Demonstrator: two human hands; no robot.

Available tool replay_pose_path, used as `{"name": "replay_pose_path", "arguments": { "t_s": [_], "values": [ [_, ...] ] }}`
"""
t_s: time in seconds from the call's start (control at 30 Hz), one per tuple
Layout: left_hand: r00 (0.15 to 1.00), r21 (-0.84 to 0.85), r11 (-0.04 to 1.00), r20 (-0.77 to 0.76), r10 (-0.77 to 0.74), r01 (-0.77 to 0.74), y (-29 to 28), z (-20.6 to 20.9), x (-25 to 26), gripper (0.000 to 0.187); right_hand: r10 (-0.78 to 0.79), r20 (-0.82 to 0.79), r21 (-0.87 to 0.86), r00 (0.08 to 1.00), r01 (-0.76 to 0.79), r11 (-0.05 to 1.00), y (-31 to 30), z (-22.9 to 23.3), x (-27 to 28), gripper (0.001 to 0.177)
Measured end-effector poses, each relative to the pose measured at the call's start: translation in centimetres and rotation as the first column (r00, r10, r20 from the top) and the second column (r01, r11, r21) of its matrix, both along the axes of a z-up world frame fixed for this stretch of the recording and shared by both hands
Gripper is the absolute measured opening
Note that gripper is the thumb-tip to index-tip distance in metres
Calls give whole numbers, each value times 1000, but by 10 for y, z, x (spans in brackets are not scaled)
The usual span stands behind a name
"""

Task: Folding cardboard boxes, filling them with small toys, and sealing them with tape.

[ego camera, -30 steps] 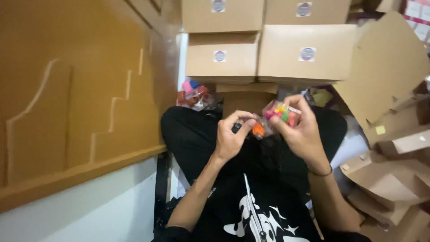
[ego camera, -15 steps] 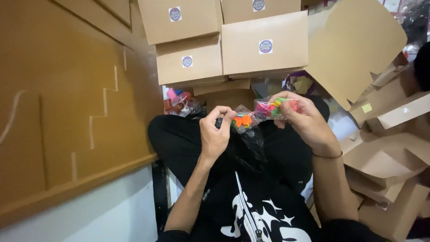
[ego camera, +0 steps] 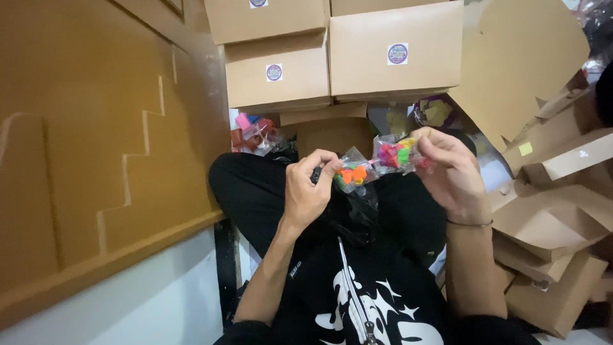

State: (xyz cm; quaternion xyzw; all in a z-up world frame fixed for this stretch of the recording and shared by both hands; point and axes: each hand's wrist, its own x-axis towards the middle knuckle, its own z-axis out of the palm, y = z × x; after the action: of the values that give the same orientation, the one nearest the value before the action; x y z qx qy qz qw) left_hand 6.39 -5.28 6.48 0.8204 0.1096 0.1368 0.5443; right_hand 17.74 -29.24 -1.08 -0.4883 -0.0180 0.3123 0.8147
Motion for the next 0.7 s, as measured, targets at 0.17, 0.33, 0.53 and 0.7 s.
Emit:
{"name": "replay_pose_path", "arguments": {
  "t_s": [0.17,0.33,0.53,0.7],
  "values": [
    [1000,-86,996,13,-20,21,11,-17,-5,16,-246,-94,-165,965,229,959,21,56,-8,15],
    [964,124,958,100,246,-257,68,2,-38,25,-619,290,-286,730,683,672,-37,47,19,24],
    [1000,-94,996,4,-2,2,68,4,-56,22,-131,160,180,978,101,978,-31,43,-11,35],
    [993,-281,953,58,-102,114,58,3,-45,21,341,680,-381,648,-85,921,47,53,-25,95]
  ]
}}
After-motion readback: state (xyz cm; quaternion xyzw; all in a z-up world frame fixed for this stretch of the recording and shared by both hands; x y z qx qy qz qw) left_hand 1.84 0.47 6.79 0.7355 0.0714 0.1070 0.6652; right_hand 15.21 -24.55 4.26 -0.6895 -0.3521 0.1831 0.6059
